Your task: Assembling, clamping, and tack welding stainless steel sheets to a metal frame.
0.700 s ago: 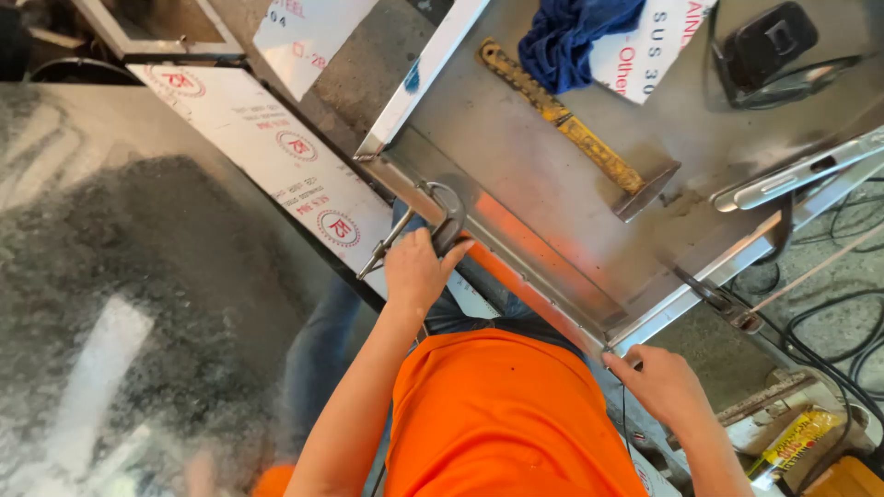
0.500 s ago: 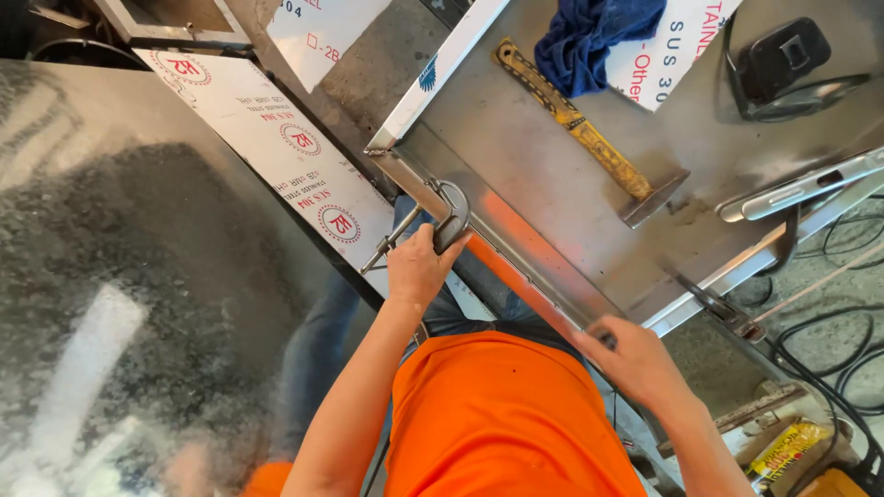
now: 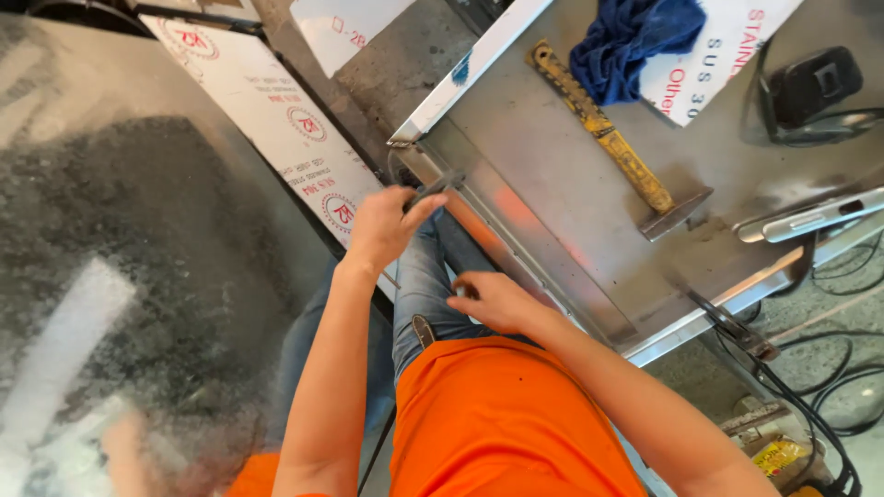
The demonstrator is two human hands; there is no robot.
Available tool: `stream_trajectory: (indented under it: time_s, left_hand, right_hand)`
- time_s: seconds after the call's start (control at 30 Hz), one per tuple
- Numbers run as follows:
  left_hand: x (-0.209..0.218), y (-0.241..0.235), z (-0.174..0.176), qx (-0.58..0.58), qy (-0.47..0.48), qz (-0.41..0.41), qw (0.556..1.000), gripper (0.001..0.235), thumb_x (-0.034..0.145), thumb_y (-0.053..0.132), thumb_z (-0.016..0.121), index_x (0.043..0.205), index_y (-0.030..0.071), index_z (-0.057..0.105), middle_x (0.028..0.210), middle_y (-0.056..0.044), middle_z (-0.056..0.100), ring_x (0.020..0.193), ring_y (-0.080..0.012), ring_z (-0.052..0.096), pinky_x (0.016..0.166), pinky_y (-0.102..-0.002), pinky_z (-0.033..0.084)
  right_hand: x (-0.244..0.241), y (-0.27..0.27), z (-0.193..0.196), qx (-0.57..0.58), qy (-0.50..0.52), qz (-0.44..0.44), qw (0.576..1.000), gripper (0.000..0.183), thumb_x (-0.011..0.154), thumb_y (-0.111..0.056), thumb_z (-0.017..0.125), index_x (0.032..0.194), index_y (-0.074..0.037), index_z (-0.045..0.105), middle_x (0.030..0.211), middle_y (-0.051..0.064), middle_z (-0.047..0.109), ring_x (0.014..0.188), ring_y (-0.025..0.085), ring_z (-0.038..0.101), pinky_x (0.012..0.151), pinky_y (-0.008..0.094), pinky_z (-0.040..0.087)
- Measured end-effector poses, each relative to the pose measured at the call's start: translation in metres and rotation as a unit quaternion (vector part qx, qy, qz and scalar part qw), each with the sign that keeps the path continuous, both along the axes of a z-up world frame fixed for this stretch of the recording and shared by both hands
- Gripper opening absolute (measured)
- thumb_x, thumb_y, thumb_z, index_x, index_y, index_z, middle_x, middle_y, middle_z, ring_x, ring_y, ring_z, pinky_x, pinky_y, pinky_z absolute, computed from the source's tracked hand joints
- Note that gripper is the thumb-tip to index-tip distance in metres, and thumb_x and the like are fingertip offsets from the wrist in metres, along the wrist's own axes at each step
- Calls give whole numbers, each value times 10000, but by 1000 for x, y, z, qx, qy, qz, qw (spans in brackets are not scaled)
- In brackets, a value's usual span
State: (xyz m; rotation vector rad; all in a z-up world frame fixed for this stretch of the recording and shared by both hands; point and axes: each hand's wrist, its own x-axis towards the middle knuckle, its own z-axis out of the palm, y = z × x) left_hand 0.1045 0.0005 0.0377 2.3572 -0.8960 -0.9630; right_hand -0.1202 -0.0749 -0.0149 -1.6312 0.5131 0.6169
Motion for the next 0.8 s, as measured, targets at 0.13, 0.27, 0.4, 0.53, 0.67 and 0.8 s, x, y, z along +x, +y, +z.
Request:
stream_trajectory:
  time_s: [0.13,0.27,0.4,0.53,0.67,0.8]
  left_hand:
    - [-6,8,-16,-45,-99,-18,994,573,972,549,645,753,20,644,745,-177,641,701,-413,628,612,-513,472]
    - [-35,17,-31,-100,-213,-39,971,433,956,456,703,783,66,626,755,-112,635,679,-339,646,567,-465,490]
    - [-57,18,-29,-127,-286,-17,950,336,944,375,726,852,81,591,772,-85,581,697,-292,643,575,-416,506]
    - [-64,15,-29,-123,-286,5,950,333,921,374,722,846,87,569,783,-82,573,711,-292,638,588,-416,510]
    - [-44,17,-32,-120,-248,-9,961,374,913,391,741,787,90,558,741,-75,571,680,-291,633,564,-424,502]
    - [-27,15,-28,-113,-216,-30,969,381,939,397,727,777,88,573,728,-75,587,662,-303,636,550,-438,496]
  right_hand:
    - [32,27,-30,50,-11,-40,998,671,832,-408,768,1351,-38,558,1071,97,712,833,220,693,746,364,571]
    - [58,49,-50,176,89,-99,975,690,854,-416,732,1407,-67,514,1220,78,656,840,194,629,735,362,547]
    - [27,105,-183,235,-7,-132,963,471,996,-306,628,1390,-50,603,1303,115,643,1073,177,579,891,342,502]
    - [52,89,-135,301,-167,-169,923,460,1020,-211,593,1463,-111,522,1411,46,573,1275,127,531,1064,294,464]
    - [50,114,-182,214,-207,-93,950,308,998,-173,643,1279,-62,583,1231,87,600,1127,186,557,931,330,465]
    - [67,107,-155,221,-53,-42,973,201,990,-205,644,836,-75,635,715,45,636,657,197,605,558,324,458]
